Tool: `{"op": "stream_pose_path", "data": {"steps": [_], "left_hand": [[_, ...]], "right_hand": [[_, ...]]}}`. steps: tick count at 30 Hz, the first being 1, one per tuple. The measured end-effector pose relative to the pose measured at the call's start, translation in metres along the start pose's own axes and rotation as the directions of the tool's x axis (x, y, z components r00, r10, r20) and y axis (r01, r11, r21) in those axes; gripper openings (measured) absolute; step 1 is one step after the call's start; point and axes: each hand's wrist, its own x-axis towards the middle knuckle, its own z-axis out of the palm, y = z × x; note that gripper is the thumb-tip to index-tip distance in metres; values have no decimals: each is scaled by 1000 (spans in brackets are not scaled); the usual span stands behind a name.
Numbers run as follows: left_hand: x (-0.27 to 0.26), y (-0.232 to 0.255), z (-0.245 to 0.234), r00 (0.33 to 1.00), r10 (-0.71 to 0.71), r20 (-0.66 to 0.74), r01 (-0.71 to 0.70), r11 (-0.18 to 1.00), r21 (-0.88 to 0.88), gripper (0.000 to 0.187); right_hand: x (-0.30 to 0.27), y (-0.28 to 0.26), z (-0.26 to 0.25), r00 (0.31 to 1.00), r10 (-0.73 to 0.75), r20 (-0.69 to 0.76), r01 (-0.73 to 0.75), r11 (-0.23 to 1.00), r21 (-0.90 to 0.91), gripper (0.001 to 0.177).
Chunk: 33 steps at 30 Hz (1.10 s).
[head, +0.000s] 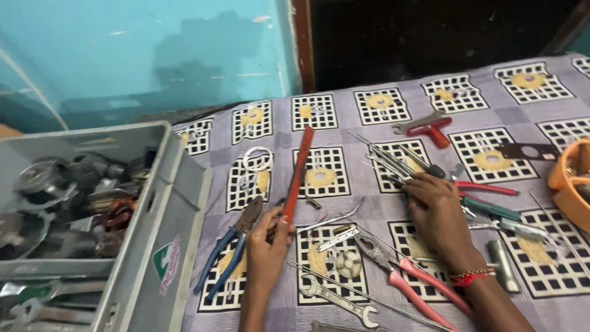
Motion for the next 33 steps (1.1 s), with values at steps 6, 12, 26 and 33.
{"op": "stream_pose_path", "data": {"steps": [6, 12, 26, 33], "left_hand": [[2, -3, 1, 1000, -10, 10, 10, 1000, 8, 29], [-1, -1, 1, 1000, 28, 5, -28, 999, -22, 30], [8, -20, -6, 991, 132, -32, -135, 984, -114, 30], [10, -22, -5, 999, -10, -37, 9, 999, -35, 33]], "right_hand": [[0, -20, -15, 969, 247, -8, -224, 893, 390, 29], [5, -84, -61, 999, 23, -42, 2, 855, 519, 32], [-29, -145, -32, 807, -24, 590, -174, 945, 276, 21], [-3, -99, -35, 829, 271, 489, -410, 889, 203, 27]]}}
